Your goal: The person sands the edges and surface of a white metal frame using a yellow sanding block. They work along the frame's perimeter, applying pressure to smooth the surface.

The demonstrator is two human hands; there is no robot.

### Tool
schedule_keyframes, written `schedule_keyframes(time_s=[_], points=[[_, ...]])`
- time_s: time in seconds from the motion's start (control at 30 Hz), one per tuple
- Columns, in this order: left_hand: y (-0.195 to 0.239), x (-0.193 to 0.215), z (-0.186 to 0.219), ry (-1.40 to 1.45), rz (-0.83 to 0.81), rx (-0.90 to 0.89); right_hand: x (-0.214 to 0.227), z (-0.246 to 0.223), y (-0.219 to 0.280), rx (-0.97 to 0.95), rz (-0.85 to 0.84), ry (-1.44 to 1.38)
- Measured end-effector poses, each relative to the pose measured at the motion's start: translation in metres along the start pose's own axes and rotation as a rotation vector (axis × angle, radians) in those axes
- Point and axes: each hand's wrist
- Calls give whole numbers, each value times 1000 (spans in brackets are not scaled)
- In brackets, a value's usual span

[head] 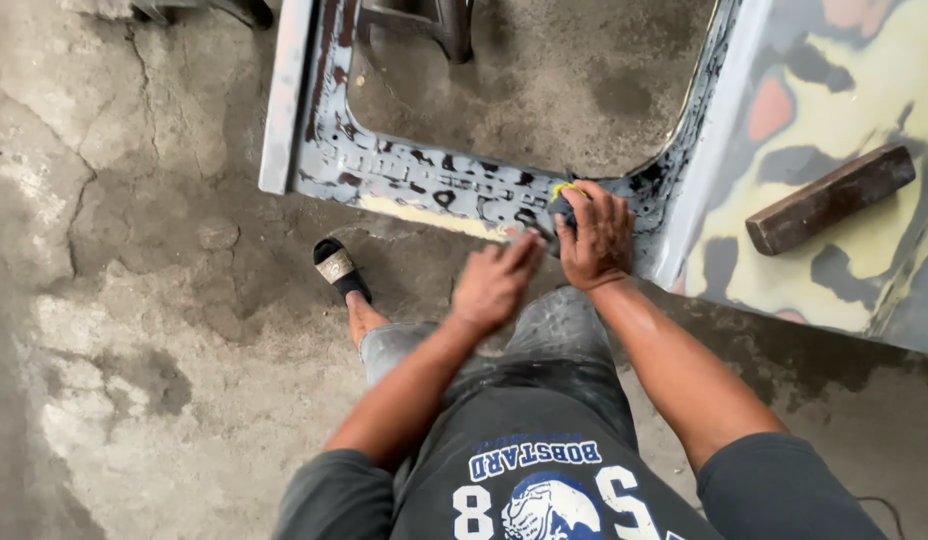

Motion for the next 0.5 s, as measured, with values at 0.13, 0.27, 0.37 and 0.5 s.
schedule_keyframes(time_s=[0.13,0.27,0.37,0.5], points=[[8,47,-38,-92,100,317,8,5,0,0,-16,-62],[-4,9,7,-184,313,274,8,7,-1,4,-15,-54],[-13,-16,44,-27,-52,117,4,10,4,-18,-6,-15],[4,18,3,37,-125,-100,27,23,43,-156,-52,128]])
Point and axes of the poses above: each hand's wrist, its own y-axis away from the middle knuckle, its own x-axis out of the back of the hand, z = x × y, and after that the axes turned 6 degrees about -x, right-handed
